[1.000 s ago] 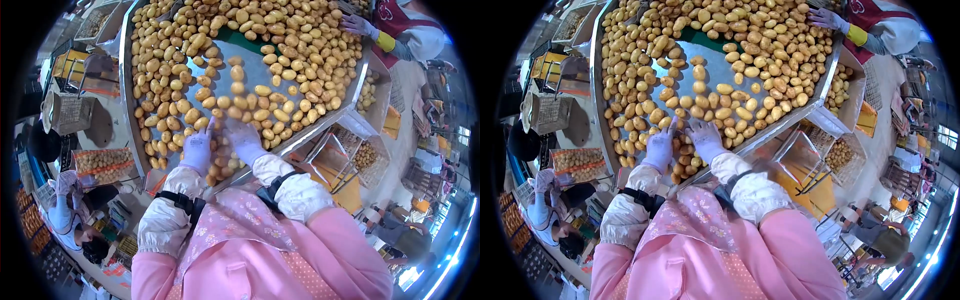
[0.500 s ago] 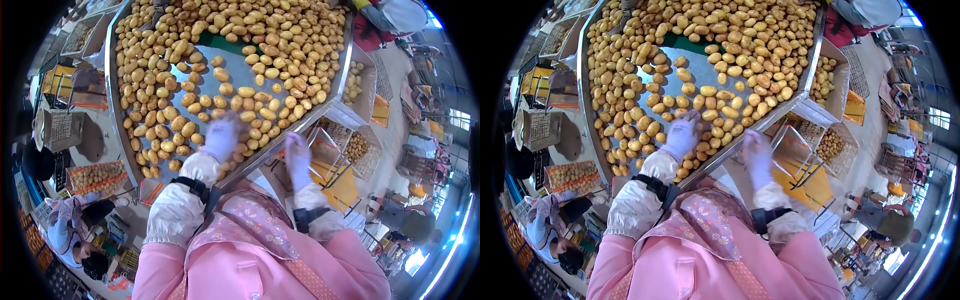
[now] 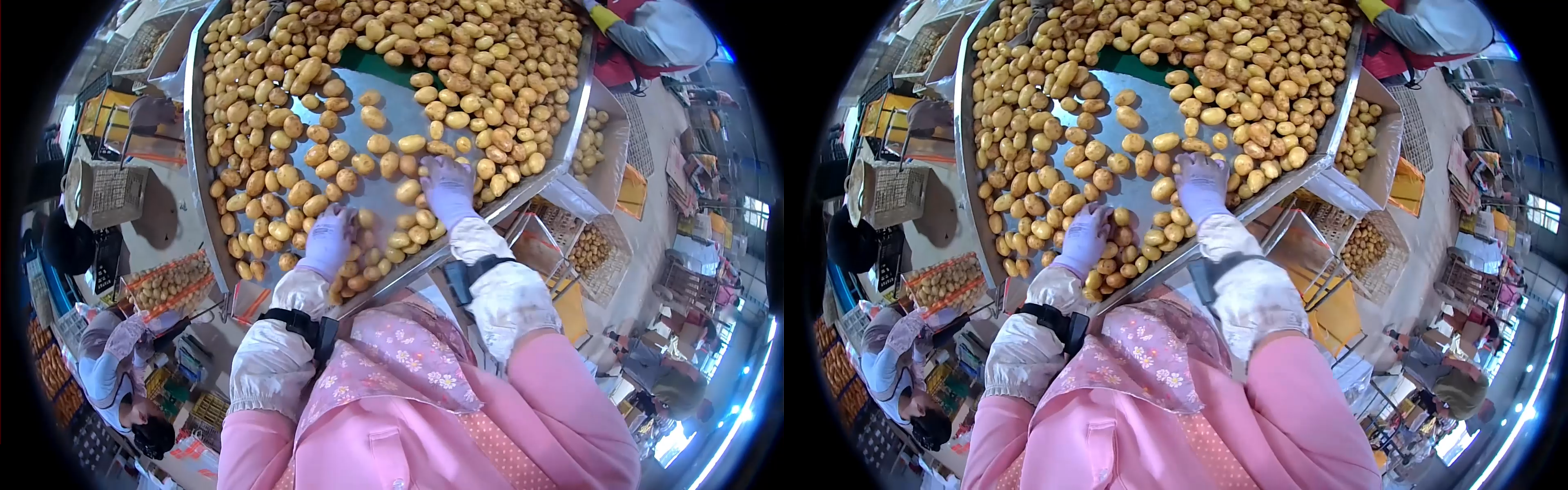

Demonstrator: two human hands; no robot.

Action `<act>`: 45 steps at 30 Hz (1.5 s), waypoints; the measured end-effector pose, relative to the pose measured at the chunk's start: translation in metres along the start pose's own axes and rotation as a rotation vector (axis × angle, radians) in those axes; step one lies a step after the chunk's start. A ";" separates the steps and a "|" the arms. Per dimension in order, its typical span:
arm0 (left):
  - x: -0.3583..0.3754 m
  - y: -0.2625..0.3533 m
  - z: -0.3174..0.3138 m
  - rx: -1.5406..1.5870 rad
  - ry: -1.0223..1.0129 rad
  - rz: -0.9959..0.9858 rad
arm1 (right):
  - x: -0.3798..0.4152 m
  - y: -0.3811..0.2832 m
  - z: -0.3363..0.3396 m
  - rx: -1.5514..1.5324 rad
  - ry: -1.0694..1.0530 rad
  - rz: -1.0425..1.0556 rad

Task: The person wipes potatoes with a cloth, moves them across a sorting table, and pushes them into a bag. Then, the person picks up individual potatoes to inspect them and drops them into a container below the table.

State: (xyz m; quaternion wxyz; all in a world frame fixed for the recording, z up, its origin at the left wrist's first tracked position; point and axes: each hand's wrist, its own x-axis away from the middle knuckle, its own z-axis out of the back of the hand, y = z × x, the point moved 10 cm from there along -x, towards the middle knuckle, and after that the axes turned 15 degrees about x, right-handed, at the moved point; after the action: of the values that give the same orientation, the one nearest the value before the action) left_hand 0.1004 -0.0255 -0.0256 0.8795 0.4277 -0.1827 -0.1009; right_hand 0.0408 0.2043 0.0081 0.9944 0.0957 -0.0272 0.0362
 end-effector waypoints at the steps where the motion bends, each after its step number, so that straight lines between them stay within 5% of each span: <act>1: 0.005 -0.004 0.008 -0.025 0.047 -0.002 | 0.008 0.014 0.008 -0.225 0.044 -0.052; 2: 0.008 -0.005 0.014 -0.021 0.053 -0.003 | 0.016 0.031 0.017 -0.446 0.093 -0.102; 5: 0.032 -0.021 0.015 0.055 -0.016 0.168 | 0.106 0.109 0.027 -0.481 0.247 -0.352; 6: 0.044 -0.020 0.013 0.057 -0.012 0.168 | 0.140 0.142 0.014 -0.428 0.120 -0.440; 8: 0.072 0.016 0.010 -0.098 -0.002 -0.165 | 0.193 0.190 0.006 -0.171 0.023 -0.552; 10: 0.096 0.021 0.002 -0.130 -0.076 -0.158 | 0.196 0.192 0.019 0.041 0.102 -0.543; 11: 0.106 0.022 -0.006 -0.158 -0.160 -0.154 | 0.186 0.176 0.048 0.253 0.178 -0.538; 13: 0.120 0.011 -0.021 -0.128 -0.218 -0.239 | 0.118 0.113 0.062 -0.061 0.035 -0.391; 14: 0.125 0.006 -0.028 -0.116 -0.256 -0.294 | 0.101 0.093 0.008 -0.466 0.148 -0.417; 15: 0.127 0.003 -0.023 -0.119 -0.246 -0.282 | 0.065 0.022 0.039 -0.236 0.122 -0.194; 18: 0.139 -0.009 -0.003 -0.103 -0.202 -0.211 | 0.035 -0.110 0.022 -0.017 -0.060 -0.003; 20: 0.154 -0.026 0.017 -0.179 -0.144 -0.134 | 0.055 -0.167 0.013 -0.091 -0.052 0.295; 22: 0.173 -0.050 0.033 -0.165 -0.033 -0.063 | 0.102 -0.199 -0.007 -0.267 -0.235 0.913; 23: 0.183 -0.063 0.046 -0.157 0.067 -0.007 | 0.103 -0.186 -0.004 -0.259 -0.294 1.029; 27: 0.179 -0.083 0.106 -0.093 0.219 0.072 | -0.066 -0.138 0.012 0.031 -0.112 0.700; 29: 0.135 -0.067 0.164 -0.139 0.380 -0.009 | -0.165 -0.157 0.071 -0.165 0.395 0.556; 30: 0.105 -0.067 0.190 -0.135 0.432 -0.012 | -0.207 -0.188 0.091 -0.223 0.426 0.627; 32: 0.048 -0.074 0.232 -0.081 0.584 -0.030 | -0.266 -0.262 0.109 -0.475 0.282 0.647; 35: -0.023 -0.130 0.241 -0.062 0.704 0.120 | -0.256 -0.358 0.088 -0.300 -0.062 0.585; 36: -0.043 -0.141 0.222 -0.172 0.582 0.287 | -0.219 -0.365 0.092 -0.127 0.082 0.640; 38: -0.046 -0.131 0.185 -0.371 0.540 0.340 | -0.180 -0.350 0.076 -0.187 0.090 0.803; 40: -0.021 -0.084 0.159 -0.248 0.535 0.170 | -0.147 -0.281 0.063 -0.304 0.105 0.912; 42: 0.007 -0.054 0.115 -0.226 0.330 0.049 | -0.125 -0.199 0.039 -0.251 0.070 0.841; 45: 0.064 -0.025 0.057 -0.157 0.102 -0.023 | -0.075 -0.101 0.017 -0.009 0.039 0.365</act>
State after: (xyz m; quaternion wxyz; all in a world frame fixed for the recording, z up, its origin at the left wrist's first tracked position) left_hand 0.1352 -0.1036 0.0022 0.9172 0.3642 -0.1243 -0.1030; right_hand -0.0268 0.0969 0.0015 0.9720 0.0840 -0.0249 0.2179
